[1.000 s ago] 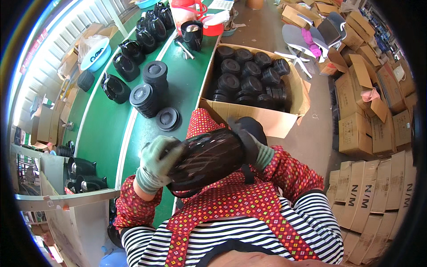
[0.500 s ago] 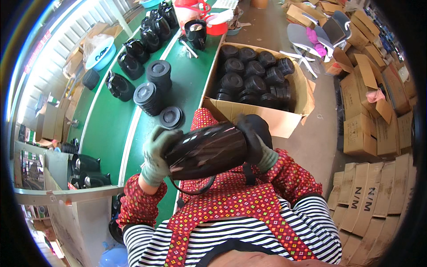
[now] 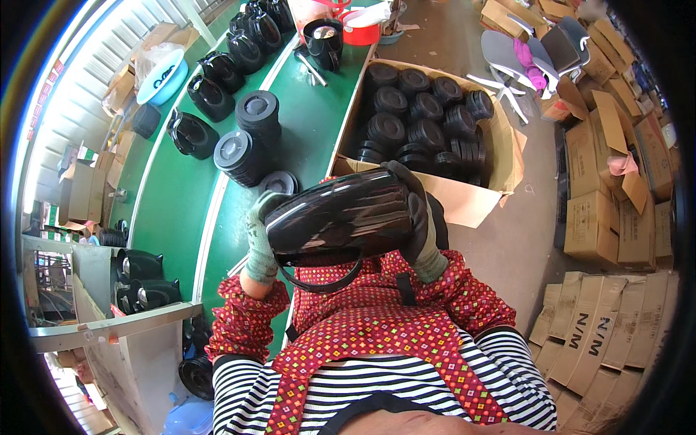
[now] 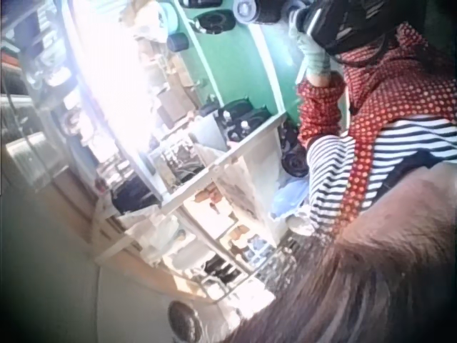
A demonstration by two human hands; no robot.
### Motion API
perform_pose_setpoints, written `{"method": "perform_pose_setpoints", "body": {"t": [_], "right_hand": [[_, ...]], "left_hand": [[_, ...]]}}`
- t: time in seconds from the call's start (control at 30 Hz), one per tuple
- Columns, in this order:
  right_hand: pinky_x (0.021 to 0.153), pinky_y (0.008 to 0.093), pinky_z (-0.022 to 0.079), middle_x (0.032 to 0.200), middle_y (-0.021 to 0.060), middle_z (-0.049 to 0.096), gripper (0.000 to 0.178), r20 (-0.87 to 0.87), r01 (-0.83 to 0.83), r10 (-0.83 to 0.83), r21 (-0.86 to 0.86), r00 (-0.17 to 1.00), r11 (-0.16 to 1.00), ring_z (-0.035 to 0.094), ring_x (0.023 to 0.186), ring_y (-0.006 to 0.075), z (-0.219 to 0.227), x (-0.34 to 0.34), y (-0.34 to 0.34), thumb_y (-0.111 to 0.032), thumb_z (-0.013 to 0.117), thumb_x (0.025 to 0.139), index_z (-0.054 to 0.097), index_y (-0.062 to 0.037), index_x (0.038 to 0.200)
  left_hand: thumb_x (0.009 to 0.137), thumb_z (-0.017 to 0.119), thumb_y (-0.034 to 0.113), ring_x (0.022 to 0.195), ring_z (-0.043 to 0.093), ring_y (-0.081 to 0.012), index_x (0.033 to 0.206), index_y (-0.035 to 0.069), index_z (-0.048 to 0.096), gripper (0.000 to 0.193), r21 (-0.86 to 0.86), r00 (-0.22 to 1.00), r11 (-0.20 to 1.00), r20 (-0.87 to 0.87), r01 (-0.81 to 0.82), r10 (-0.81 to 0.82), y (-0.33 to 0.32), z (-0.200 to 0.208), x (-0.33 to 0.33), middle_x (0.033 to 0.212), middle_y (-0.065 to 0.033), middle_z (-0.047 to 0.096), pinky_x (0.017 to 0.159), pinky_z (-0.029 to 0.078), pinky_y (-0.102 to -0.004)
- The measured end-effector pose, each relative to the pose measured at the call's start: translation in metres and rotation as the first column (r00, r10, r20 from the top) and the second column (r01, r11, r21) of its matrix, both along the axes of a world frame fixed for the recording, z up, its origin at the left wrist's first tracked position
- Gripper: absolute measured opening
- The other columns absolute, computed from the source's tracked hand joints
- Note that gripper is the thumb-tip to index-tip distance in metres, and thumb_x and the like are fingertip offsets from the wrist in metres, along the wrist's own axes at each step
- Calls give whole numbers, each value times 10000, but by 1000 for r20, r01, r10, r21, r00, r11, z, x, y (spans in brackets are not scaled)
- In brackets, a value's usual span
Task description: The person assembles black kettles by inserting a metal inner liner into the kettle body and then screwing on a black lid. The person handles each kettle one at a time, places the finished units on a green workbench, and repeats the process.
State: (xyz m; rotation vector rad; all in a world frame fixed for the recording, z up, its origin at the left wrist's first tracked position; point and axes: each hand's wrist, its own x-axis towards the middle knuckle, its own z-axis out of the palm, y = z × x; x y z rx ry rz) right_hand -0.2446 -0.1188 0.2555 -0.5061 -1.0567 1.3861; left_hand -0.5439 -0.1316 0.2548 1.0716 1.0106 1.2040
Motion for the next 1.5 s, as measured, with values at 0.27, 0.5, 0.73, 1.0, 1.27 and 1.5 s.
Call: {"method": "perform_pose_setpoints", "body": {"t": [0.27,0.5,0.73,1.0,1.27,1.5], "right_hand": [[1167,390,446,1502,136,551,525,-199,-216,139,-449,970,867,567,1346,248,-62,3,15,-342,343,1141,407,-32,1560],[1192,376,402,1554,161,486,545,460,4,28,-68,887,998,511,1393,246,-36,9,25,-279,413,1146,332,8,1603],[1218,422,373,1626,144,410,683,394,-144,207,-185,896,972,437,1470,268,-7,23,26,-527,381,1121,341,-60,1618],[907,315,575,1154,76,753,540,177,-316,590,-706,788,634,715,999,162,43,32,65,-477,579,1065,681,2,1290],[835,259,552,1026,44,766,340,693,-83,213,-217,689,973,660,898,82,-60,47,87,-227,684,1030,732,79,1170],[919,368,556,1069,165,777,215,736,-141,6,121,677,983,742,999,283,-54,34,50,-120,720,949,767,46,1079]], "left_hand": [[794,712,86,871,698,-395,993,47,744,205,377,583,926,-748,-21,317,22,21,24,914,-204,684,785,544,-426],[884,714,287,909,731,-403,1010,23,756,295,-86,618,996,-785,-28,-50,45,-18,-6,948,-255,732,816,555,-458],[841,757,132,816,713,-226,1030,14,734,224,-98,970,994,-243,-43,18,16,-41,-9,894,-123,744,747,548,-345],[715,786,119,977,694,-359,1133,50,744,425,746,562,511,-662,428,496,-24,33,39,1122,-165,670,826,599,-439],[800,722,179,1246,592,-366,1516,81,531,747,493,531,557,-841,669,107,-59,-14,97,1523,-234,487,1033,511,-490],[684,895,199,1394,477,-478,1530,34,426,981,423,566,855,-801,300,197,-52,-50,-10,1536,-277,461,1183,394,-511]]}}
